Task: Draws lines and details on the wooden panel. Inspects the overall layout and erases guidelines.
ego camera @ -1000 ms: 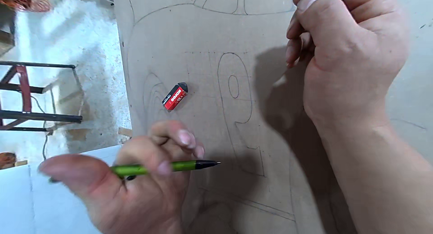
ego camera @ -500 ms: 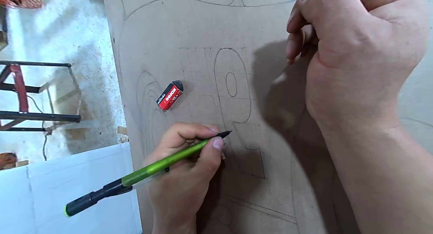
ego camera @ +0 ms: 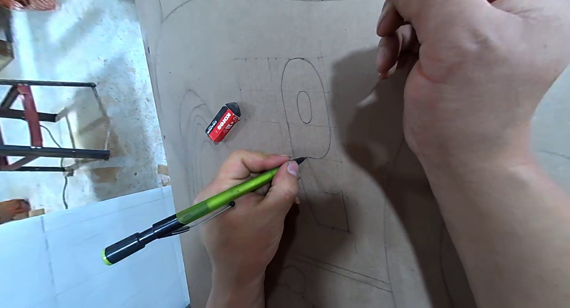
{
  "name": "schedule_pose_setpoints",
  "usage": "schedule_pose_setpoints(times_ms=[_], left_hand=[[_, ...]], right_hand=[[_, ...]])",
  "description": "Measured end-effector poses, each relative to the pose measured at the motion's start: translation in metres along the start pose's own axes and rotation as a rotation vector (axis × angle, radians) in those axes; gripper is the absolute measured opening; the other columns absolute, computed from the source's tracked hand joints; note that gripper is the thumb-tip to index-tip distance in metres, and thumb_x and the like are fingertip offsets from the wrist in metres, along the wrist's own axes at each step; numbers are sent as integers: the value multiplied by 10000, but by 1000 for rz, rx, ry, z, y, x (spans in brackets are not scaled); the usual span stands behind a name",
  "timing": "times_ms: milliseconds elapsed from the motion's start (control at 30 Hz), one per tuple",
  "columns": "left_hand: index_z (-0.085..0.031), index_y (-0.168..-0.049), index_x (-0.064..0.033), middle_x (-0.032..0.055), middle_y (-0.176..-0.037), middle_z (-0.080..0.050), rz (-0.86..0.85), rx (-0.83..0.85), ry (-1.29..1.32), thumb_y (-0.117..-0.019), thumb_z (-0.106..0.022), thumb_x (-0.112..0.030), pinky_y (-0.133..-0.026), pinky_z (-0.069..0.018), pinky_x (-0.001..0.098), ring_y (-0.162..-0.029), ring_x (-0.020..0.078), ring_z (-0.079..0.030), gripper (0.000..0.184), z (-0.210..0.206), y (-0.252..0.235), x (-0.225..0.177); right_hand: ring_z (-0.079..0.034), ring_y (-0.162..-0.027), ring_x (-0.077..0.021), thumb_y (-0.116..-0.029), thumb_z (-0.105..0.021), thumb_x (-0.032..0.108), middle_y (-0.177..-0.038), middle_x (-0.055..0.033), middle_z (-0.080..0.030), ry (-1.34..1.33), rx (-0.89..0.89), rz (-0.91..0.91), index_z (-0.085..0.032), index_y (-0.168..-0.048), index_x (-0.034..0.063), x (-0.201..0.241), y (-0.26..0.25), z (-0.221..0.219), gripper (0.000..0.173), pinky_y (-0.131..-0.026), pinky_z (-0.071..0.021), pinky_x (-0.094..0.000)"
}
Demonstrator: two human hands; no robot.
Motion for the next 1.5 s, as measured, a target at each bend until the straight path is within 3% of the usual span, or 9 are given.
schedule_pose_setpoints(times_ms=[533, 1200, 1267, 1300, 1333, 1500], left_hand=[[-684, -960, -99, 0, -806, -725, -24, 1, -10, -900, -741, -75, -486, -593, 241, -588, 112, -679, 86, -2, 0, -1], [-678, -905, -124, -2, -838, -722, -87, 95, 15, -871, -734, -94, -492, -562, 229, -616, 108, -668, 72, 1, 1, 0], [-678, -903, -128, -6, -842, -725, -94, 111, 11, -873, -731, -96, -494, -562, 221, -621, 100, -671, 69, 1, 1, 0], [-677, -903, -126, -4, -843, -726, -94, 122, 14, -874, -731, -94, -496, -561, 220, -624, 102, -671, 68, 1, 1, 0], [-679, -903, -122, -1, -840, -726, -94, 128, 18, -875, -732, -93, -493, -558, 220, -619, 105, -668, 67, 1, 1, 0], [-672, -902, -128, -6, -827, -720, -113, 154, 27, -873, -733, -100, -507, -554, 218, -628, 105, -666, 73, 1, 1, 1]], right_hand=[[-602, -527, -91, -943, -612, -34, -595, 12, -598, -1, 8, 29, -604, -653, 100, 1, 1, 1, 319, -492, -531, -229], [-599, -532, -88, -933, -631, -40, -599, 13, -598, -2, -7, 3, -611, -671, 94, -2, 3, 0, 295, -514, -532, -223], [-644, -597, -123, -971, -591, -16, -682, -13, -651, -61, 126, 63, -665, -756, 81, -27, -11, 16, 247, -571, -578, -271], [-681, -728, -170, -1036, -522, 32, -835, -57, -692, -94, 311, 104, -705, -920, 44, -52, -27, 35, 217, -687, -608, -334], [-690, -794, -201, -1064, -488, 77, -917, -82, -703, -91, 374, 118, -711, -1005, 33, -73, -39, 48, 235, -743, -612, -377], [-694, -816, -218, -1072, -483, 124, -926, -81, -706, -9, 289, 31, -715, -1001, 58, -89, -48, 55, 251, -779, -609, -407]])
Point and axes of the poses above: each hand's wrist, its own y-axis away from the middle knuckle, its own z-axis out of the back of the hand, x = y × z, the point moved 4 cm from there along -y, towards the middle knuckle
